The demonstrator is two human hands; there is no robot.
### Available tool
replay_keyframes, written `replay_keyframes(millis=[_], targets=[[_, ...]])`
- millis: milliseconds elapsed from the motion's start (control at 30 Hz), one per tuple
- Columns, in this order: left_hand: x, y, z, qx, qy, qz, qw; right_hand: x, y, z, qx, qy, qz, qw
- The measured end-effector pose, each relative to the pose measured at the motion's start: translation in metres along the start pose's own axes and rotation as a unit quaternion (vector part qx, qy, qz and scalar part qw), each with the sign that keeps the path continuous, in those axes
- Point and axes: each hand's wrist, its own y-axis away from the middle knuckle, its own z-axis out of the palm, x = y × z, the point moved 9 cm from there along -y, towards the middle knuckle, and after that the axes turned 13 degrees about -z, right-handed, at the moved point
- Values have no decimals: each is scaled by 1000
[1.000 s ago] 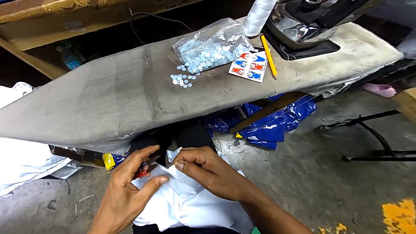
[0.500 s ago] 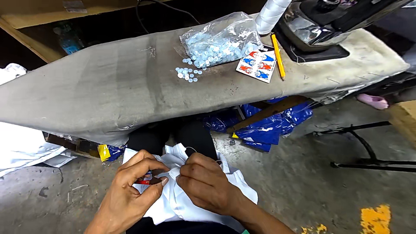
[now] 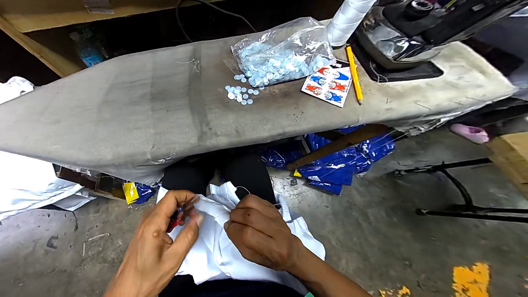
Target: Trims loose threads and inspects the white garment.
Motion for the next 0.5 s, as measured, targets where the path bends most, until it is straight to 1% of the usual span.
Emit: replay_keyframes(millis=[33,100,200,300,367,400,500], targets=[[1,3,0,-13,-14,2,1000,1,1,-1,5,4,3,1000],[4,7,-1,-5,-12,15,1000,4,2,0,14,2,17,1000],[6,5,1,11,12,38,999,15,4,1,31,-32,68,997],[3,-4,3,2,-12,51,999,23,6,-4,39,-70,111,991],[9,-19,-13,28,-76,48,996,30,8,-13,33,-92,132,986],[14,-28,-26,46,-129,41,990,34,12,-19,29,-101,145,984],[28,-68,-62,98,-271,33,957,46,27,-33,27,-128,193,972]])
